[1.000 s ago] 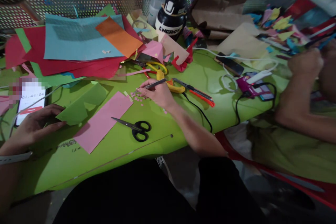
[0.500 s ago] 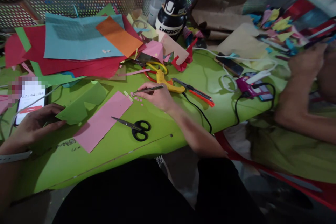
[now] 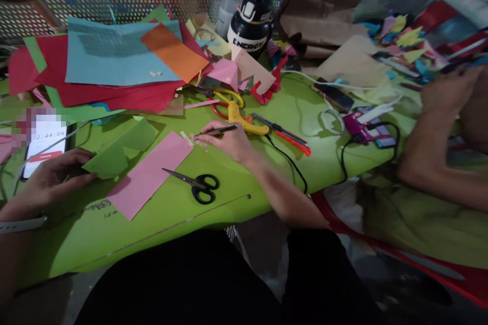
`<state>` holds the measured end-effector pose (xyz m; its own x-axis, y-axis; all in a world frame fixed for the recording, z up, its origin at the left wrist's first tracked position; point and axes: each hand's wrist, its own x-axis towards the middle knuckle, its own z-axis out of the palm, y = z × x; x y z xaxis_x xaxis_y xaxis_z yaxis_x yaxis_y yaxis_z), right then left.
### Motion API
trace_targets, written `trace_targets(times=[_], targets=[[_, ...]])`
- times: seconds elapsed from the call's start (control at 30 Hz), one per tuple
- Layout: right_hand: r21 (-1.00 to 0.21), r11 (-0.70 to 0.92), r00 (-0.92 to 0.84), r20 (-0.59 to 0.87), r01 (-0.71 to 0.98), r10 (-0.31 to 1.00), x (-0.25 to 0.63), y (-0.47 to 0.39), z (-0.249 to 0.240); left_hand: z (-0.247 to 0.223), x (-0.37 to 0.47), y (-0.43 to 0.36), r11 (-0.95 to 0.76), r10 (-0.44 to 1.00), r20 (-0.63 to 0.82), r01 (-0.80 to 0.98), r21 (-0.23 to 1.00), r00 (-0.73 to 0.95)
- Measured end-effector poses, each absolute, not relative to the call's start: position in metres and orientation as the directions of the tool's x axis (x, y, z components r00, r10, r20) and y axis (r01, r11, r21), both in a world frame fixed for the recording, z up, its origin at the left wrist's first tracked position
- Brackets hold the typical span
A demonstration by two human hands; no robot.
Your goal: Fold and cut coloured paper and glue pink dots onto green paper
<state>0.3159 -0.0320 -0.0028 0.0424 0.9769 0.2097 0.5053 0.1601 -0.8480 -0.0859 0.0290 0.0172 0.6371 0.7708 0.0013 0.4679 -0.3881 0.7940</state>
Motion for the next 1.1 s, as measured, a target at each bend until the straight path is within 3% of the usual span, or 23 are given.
trace_targets(times=[0.23,0.4,0.63,0.83,1.1], targets=[[-0.851,0.121,0.113,0.206,0.510,0.972,0.319,-0.031,-0.004,0.016,-0.085,0.030,-0.404,0.771,0.012,0.474,0.782,0.636],[-0.916,0.165,0.154,0.234,0.365,0.960,0.304,-0.037,0.005,0.013,-0.082,0.026,-0.197,0.777,-0.085,0.369,0.908,0.624],[-0.955,0.221,0.005,0.226,0.196,0.974,0.239,-0.038,0.039,0.013,-0.076,0.019,0.040,0.787,-0.143,0.182,0.982,0.600],[-0.952,0.270,-0.214,0.237,0.144,0.948,0.187,-0.028,0.037,0.012,-0.072,0.012,0.182,0.782,-0.192,0.078,0.980,0.594],[-0.921,0.333,-0.178,0.300,0.201,0.937,0.173,-0.029,0.032,0.001,-0.072,0.012,0.260,0.798,-0.163,-0.087,0.962,0.580]])
